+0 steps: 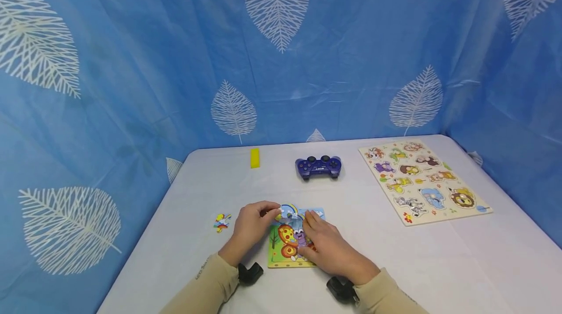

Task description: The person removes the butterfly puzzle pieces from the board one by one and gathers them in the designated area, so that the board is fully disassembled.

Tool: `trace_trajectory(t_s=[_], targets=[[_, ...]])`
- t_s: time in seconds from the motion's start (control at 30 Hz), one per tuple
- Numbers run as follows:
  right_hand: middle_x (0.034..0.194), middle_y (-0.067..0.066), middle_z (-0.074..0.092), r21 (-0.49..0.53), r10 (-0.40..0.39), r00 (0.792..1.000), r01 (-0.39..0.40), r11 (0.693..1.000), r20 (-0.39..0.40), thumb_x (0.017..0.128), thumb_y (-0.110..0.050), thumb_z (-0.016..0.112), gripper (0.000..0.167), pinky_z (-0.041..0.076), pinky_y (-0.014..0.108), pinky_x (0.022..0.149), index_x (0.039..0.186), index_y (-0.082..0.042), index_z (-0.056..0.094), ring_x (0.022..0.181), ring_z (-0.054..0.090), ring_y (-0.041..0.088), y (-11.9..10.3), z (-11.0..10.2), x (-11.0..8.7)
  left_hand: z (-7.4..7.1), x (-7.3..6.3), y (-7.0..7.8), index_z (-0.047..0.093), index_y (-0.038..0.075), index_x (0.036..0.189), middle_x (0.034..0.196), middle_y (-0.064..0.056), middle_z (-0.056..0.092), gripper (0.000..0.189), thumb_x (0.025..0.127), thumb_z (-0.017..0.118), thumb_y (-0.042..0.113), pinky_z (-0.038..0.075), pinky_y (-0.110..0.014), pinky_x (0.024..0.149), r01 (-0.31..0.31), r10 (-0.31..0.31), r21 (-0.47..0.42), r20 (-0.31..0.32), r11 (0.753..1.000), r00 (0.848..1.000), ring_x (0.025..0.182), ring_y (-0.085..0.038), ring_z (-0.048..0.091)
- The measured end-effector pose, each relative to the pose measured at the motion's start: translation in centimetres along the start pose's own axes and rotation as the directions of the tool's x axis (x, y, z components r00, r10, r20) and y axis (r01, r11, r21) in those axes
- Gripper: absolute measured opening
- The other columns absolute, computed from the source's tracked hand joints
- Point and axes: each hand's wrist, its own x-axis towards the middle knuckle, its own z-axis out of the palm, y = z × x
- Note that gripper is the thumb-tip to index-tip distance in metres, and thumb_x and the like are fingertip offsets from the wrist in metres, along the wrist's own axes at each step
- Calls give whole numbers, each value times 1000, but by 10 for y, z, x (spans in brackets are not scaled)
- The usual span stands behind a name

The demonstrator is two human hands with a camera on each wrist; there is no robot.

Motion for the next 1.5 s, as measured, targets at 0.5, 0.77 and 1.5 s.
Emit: trace_trajectory(t_s=[0.5, 0.77, 1.5], targets=[[161, 30, 31, -18, 5, 1000, -5, 1000, -12, 100, -46, 65, 78, 24, 68, 117, 149, 11, 44, 152, 25, 49, -1, 2, -3, -37, -10, -8, 81, 23, 107, 95, 11, 76, 15, 94, 77, 30, 51, -26, 70, 24, -42, -153, -115, 988, 992, 82, -8, 62], [161, 32, 31, 23, -18, 1000, 18, 1000, -22, 98, -46, 67, 81, 27, 69, 115, 148, 12, 44, 151, 24, 52, 4, -3, -3, -50, -19, -21, 81, 22, 108, 90, 7, 75, 16, 95, 76, 30, 51, -27, 68, 44, -69, -172, -139, 984, 988, 79, -9, 62], [140, 26, 61, -222, 35, 999, -43, 974, -41, 93, -36, 75, 52, 47, 61, 103, 127, 3, 70, 133, 55, 46, -6, -19, -10, -66, -12, -39, 80, 18, 110, 93, 1, 77, 18, 96, 74, 28, 55, -31, 71, 124, -153, -163, -179, 979, 972, 83, -11, 68]])
